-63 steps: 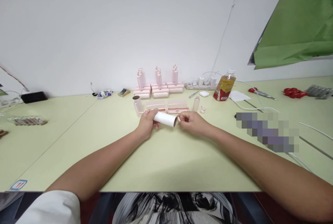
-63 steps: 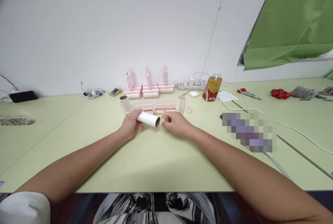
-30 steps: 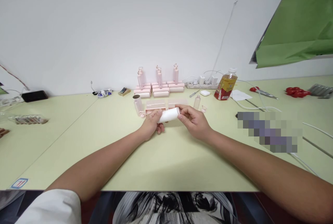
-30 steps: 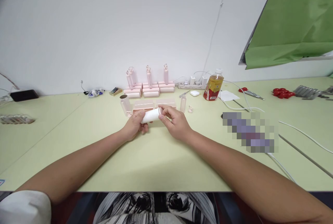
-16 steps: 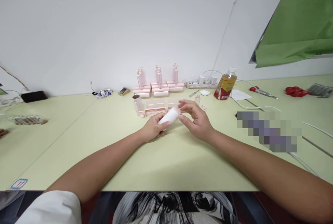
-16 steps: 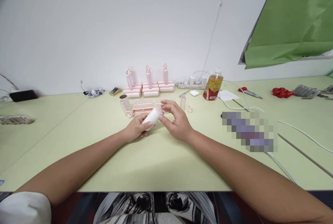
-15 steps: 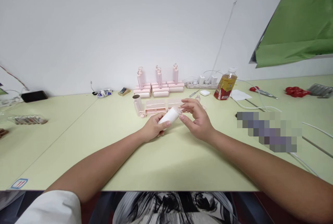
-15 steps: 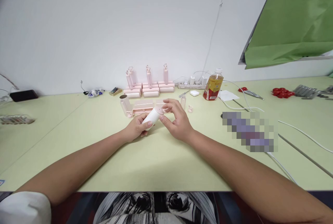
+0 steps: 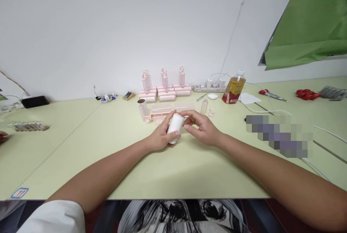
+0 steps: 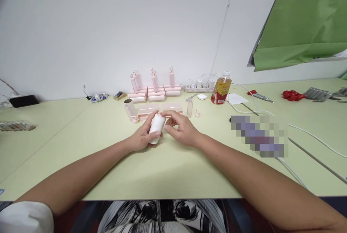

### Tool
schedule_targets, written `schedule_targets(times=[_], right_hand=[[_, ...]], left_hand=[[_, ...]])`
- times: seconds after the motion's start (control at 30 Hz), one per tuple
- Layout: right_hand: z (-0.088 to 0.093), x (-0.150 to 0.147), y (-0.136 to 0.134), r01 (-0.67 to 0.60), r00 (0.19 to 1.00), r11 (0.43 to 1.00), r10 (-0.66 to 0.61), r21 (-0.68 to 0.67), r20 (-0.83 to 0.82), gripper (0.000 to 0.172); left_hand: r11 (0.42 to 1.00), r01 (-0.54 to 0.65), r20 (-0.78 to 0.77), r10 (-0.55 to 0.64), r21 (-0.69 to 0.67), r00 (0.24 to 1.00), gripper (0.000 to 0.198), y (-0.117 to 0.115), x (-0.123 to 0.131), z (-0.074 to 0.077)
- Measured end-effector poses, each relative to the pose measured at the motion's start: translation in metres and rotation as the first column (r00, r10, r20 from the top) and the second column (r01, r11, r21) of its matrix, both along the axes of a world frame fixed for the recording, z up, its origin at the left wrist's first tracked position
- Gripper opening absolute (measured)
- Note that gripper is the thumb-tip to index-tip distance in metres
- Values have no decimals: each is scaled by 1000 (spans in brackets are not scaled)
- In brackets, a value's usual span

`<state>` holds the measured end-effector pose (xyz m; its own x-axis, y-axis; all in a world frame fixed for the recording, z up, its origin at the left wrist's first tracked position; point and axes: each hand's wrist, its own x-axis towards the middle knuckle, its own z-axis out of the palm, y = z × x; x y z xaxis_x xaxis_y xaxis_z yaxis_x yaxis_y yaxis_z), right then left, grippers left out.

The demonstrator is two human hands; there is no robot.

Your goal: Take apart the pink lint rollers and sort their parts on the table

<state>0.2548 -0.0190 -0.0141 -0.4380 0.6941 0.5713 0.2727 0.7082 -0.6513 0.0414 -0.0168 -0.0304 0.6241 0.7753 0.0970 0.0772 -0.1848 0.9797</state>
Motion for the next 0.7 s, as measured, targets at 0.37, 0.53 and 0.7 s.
schedule_targets(times=[0.37, 0.53, 0.7], right_hand=[[2, 28, 30, 584, 504, 812, -363, 0, 784, 57], [-2, 24, 35, 607, 426, 793, -379, 51, 821, 46], [8, 25, 32, 609, 414, 791, -390, 69, 823, 20]], left_hand=[[995, -78, -28, 76, -55, 997, 85, 2, -2, 3], [990, -133, -5, 132, -53, 991, 87, 4, -2, 2], [981, -192, 41, 194, -39, 980, 86, 9, -3, 1]])
